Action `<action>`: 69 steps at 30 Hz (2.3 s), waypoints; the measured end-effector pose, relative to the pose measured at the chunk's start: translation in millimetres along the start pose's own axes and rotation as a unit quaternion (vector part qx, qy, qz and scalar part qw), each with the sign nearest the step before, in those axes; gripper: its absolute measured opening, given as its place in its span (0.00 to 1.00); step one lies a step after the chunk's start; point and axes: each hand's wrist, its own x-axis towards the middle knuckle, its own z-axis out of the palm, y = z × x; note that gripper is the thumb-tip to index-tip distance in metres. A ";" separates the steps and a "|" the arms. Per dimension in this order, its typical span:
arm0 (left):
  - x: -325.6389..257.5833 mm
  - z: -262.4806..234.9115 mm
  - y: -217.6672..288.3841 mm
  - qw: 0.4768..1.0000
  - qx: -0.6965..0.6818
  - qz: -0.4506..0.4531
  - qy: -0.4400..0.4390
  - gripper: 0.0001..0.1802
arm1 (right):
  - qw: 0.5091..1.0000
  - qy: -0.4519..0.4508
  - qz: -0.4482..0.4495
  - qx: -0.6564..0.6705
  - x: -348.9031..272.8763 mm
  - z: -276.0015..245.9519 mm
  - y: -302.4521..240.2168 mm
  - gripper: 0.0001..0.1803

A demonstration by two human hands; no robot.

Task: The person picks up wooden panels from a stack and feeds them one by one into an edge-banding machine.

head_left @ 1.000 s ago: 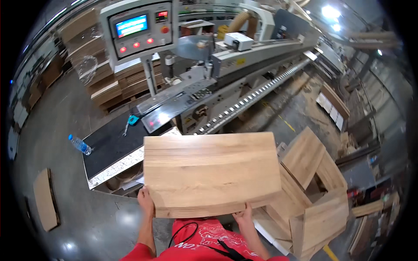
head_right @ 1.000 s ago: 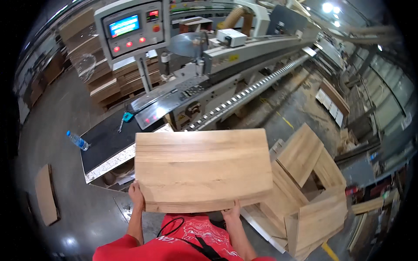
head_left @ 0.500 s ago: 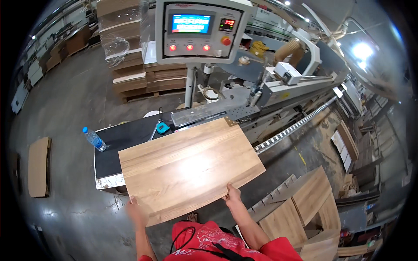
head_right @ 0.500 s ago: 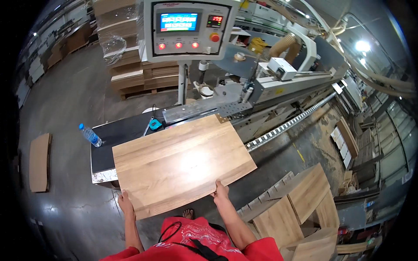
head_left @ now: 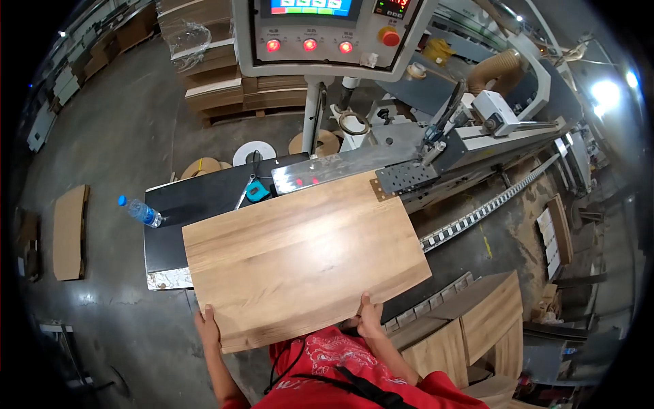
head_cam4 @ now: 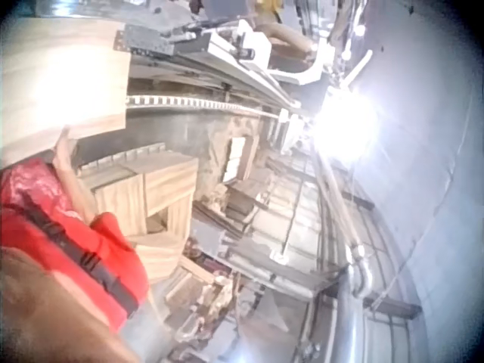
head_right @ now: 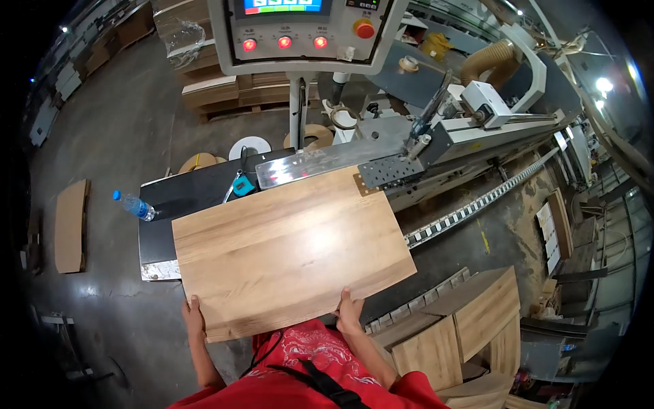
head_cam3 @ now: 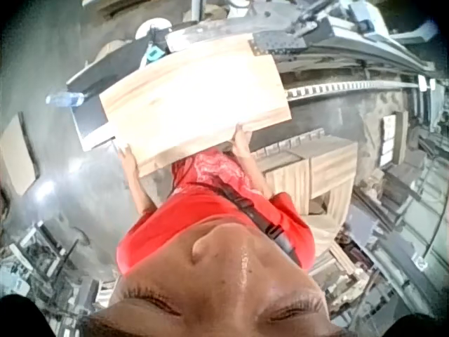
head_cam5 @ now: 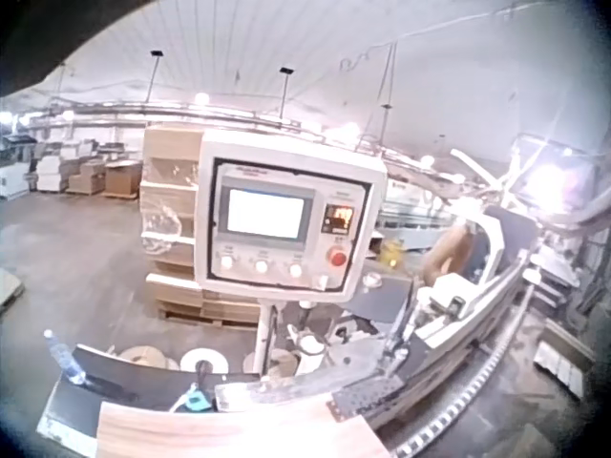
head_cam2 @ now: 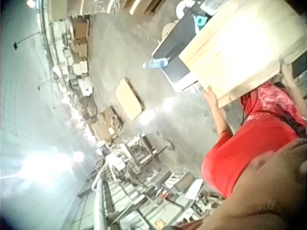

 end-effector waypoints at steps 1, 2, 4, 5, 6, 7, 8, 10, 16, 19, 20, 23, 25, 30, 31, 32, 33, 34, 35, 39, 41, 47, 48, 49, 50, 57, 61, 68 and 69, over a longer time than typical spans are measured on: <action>-0.9 1.2 2.6 1.000 0.004 -0.024 -0.001 0.34 | 1.000 -0.002 0.008 -0.001 5.6 -5.4 1.1 0.24; 1.8 2.8 -2.5 0.999 0.003 -0.037 -0.010 0.37 | 1.000 0.004 0.016 -0.021 12.3 -11.8 2.0 0.24; -3.5 17.5 -1.2 0.999 0.012 -0.045 0.001 0.37 | 0.999 0.010 0.029 -0.041 28.7 -26.8 4.4 0.25; -6.8 26.7 2.3 0.999 0.014 -0.051 0.009 0.38 | 0.999 0.018 0.013 -0.032 38.7 -34.5 5.9 0.25; -11.8 35.3 6.9 0.998 0.022 -0.052 0.009 0.38 | 0.999 0.027 -0.003 -0.024 48.6 -43.3 6.8 0.25; -21.8 44.4 15.2 0.999 0.002 -0.052 0.007 0.35 | 0.999 0.028 0.002 -0.022 52.3 -47.2 -2.6 0.25; -29.2 56.0 21.3 0.998 -0.018 -0.052 0.002 0.33 | 0.998 0.038 -0.036 -0.032 53.9 -48.4 -16.5 0.25; -41.2 78.8 26.5 0.999 -0.012 -0.034 0.000 0.29 | 0.995 0.050 -0.070 -0.040 64.3 -57.9 -38.9 0.25; -70.1 142.4 40.5 0.999 -0.023 -0.017 0.015 0.19 | 0.997 0.000 -0.011 -0.078 119.7 -116.8 -63.5 0.28; -92.9 171.5 56.8 0.998 -0.002 -0.020 0.067 0.18 | 0.991 -0.019 0.045 -0.123 136.4 -130.1 -80.1 0.26; -95.1 180.0 55.9 0.998 -0.017 -0.025 0.054 0.17 | 0.998 0.013 0.015 -0.062 142.1 -127.7 -83.3 0.25; -83.0 197.5 29.8 0.999 -0.050 -0.006 0.000 0.17 | 0.996 0.063 -0.054 0.015 163.5 -132.7 -88.0 0.23; -81.7 218.0 20.1 0.999 -0.022 0.021 0.035 0.17 | 0.998 0.046 -0.014 0.035 176.8 -146.3 -99.5 0.21; -101.0 264.8 18.4 0.994 0.072 0.050 0.068 0.21 | 0.999 0.034 -0.004 0.020 191.9 -163.6 -146.1 0.25; -110.7 275.7 30.9 0.994 0.078 0.053 0.058 0.22 | 0.999 0.003 0.002 0.037 197.5 -173.2 -152.6 0.30; -112.7 281.8 26.2 0.998 0.045 0.037 0.037 0.22 | 1.000 0.000 0.009 0.030 202.9 -178.2 -159.2 0.31; -111.3 289.2 18.2 1.000 0.012 0.022 0.014 0.22 | 1.000 0.000 0.015 0.025 209.4 -182.0 -167.0 0.31; -112.1 298.2 14.9 1.000 -0.007 0.017 -0.007 0.23 | 0.999 0.024 0.034 -0.008 217.1 -186.6 -173.4 0.29; -112.3 303.7 11.7 0.999 -0.024 0.012 -0.027 0.25 | 0.999 0.023 0.031 -0.013 224.9 -193.7 -171.5 0.29; -122.1 301.7 30.1 0.980 -0.109 -0.004 -0.165 0.23 | 0.976 0.030 -0.024 0.212 242.6 -222.4 -126.4 0.37; -115.6 273.7 7.7 0.961 -0.115 0.101 -0.230 0.20 | 0.916 0.076 0.053 0.391 186.3 -190.6 -93.4 0.37; -77.2 162.0 -89.0 0.964 -0.130 0.025 -0.233 0.22 | 0.854 0.221 0.316 0.349 147.5 -118.0 -12.2 0.36; -72.7 151.0 -95.8 0.966 -0.095 0.001 -0.242 0.21 | 0.903 0.172 0.239 0.312 143.2 -95.3 -27.5 0.41; -72.9 140.7 -93.3 0.966 -0.053 -0.032 -0.250 0.22 | 0.940 0.132 0.164 0.270 138.7 -86.6 -35.3 0.46; -72.0 124.8 -109.9 0.970 -0.046 -0.029 -0.238 0.21 | 0.912 0.098 0.181 0.353 108.7 -64.0 -52.4 0.47; -24.8 132.3 -198.4 0.918 0.039 -0.056 -0.390 0.20 | 0.948 0.255 -0.016 0.192 123.0 -161.1 -3.6 0.20; 39.3 98.8 -312.5 0.821 0.229 -0.272 -0.446 0.18 | 0.897 0.205 -0.226 -0.320 48.7 -237.0 107.1 0.17; 18.7 79.5 -303.2 0.779 0.315 -0.308 -0.447 0.18 | 0.907 0.305 0.168 -0.237 -153.3 -405.0 359.7 0.20; 14.5 89.1 -296.9 0.765 0.341 -0.295 -0.460 0.18 | 0.919 0.331 0.151 -0.152 -195.8 -418.1 414.4 0.19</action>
